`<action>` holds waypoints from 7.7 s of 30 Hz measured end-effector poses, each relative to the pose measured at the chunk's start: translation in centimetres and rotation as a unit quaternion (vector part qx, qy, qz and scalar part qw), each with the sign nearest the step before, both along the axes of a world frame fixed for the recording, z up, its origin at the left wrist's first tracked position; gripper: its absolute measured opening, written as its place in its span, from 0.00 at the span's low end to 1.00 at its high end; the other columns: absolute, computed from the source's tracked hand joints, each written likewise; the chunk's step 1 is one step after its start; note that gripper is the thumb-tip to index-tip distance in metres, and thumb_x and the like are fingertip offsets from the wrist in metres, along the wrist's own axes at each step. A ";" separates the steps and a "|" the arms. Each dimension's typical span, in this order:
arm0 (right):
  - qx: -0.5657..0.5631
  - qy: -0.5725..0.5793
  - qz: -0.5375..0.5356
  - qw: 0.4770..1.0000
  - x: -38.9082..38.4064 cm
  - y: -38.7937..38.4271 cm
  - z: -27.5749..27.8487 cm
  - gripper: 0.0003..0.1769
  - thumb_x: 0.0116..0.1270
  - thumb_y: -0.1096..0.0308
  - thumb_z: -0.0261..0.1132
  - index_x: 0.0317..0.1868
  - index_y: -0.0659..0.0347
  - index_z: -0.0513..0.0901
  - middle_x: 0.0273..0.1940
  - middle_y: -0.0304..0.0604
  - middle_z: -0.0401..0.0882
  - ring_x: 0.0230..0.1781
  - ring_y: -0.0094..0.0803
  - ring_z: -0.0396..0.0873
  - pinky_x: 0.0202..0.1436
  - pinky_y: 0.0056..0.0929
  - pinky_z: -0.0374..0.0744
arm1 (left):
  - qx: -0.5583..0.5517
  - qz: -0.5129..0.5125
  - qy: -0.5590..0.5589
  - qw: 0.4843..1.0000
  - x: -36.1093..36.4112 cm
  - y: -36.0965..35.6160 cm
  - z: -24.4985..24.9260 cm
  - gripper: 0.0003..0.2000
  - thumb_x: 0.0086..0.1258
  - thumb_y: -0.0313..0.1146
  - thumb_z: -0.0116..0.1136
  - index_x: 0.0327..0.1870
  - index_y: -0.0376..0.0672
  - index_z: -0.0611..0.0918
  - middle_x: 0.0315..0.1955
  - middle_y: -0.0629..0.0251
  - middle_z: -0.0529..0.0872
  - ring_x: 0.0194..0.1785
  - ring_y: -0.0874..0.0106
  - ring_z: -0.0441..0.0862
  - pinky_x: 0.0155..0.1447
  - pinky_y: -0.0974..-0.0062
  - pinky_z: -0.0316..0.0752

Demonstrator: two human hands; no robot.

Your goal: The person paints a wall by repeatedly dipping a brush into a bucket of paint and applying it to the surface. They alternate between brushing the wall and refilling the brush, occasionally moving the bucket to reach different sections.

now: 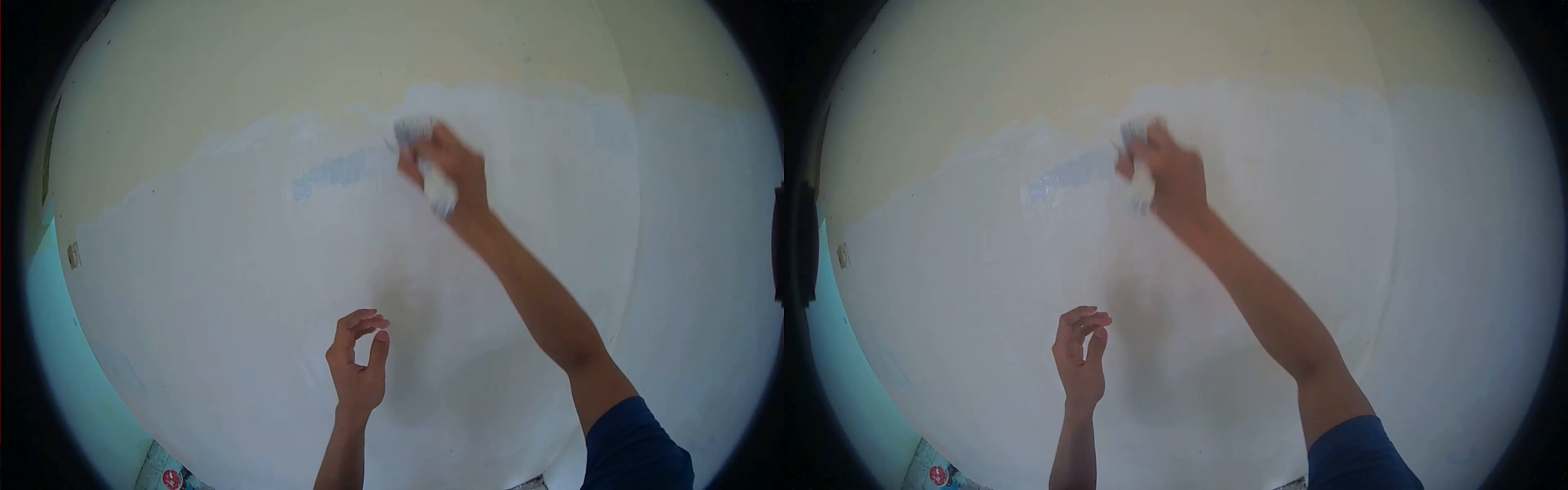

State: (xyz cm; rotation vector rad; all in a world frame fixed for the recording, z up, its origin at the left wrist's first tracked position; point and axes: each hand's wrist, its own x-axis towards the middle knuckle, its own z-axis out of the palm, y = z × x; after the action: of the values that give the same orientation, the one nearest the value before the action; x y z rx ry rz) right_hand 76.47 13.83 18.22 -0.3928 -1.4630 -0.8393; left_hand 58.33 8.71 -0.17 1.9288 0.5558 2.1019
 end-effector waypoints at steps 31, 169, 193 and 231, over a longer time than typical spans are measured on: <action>-0.037 0.034 -0.087 0.995 -0.7 4.4 -9.3 0.07 0.56 0.67 0.72 0.27 0.57 0.81 0.26 0.41 0.73 0.19 0.32 0.74 0.21 0.28 0.72 | -0.097 -0.032 0.025 0.994 -1.8 1.5 -4.1 0.11 0.65 0.22 0.60 0.48 0.36 0.79 0.38 0.58 0.86 0.45 0.67 0.85 0.53 0.70 0.77; -0.870 0.200 0.450 0.033 -26.4 -32.4 -62.3 0.13 0.61 0.73 0.69 0.44 0.56 0.77 0.39 0.39 0.81 0.35 0.31 0.83 0.37 0.27 0.84 | -0.604 0.542 -0.153 0.563 -7.7 -54.0 -47.4 0.35 0.59 0.32 0.66 0.65 0.29 0.64 0.61 0.39 0.70 0.66 0.46 0.67 0.69 0.56 0.62; -0.417 0.432 0.382 0.703 12.2 -10.9 -17.0 0.22 0.68 0.46 0.63 0.37 0.59 0.76 0.40 0.40 0.77 0.41 0.26 0.80 0.47 0.27 0.83 | -0.090 0.117 0.178 0.973 -4.4 -17.9 -1.3 0.10 0.65 0.22 0.58 0.47 0.36 0.79 0.34 0.59 0.87 0.39 0.69 0.85 0.48 0.73 0.76; -0.142 -0.022 -0.056 0.988 14.1 -7.6 -6.6 0.07 0.56 0.68 0.73 0.29 0.58 0.82 0.27 0.42 0.73 0.26 0.36 0.78 0.31 0.30 0.77 | 0.043 -0.034 0.282 0.958 8.7 -7.4 4.1 0.11 0.65 0.26 0.62 0.48 0.40 0.81 0.39 0.61 0.87 0.43 0.69 0.86 0.46 0.72 0.78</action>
State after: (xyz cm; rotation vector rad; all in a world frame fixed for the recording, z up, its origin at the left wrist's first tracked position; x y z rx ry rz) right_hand 90.55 6.22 11.60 -0.6790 -1.6194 -0.7319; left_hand 67.02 1.34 3.97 2.5670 0.4917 1.5375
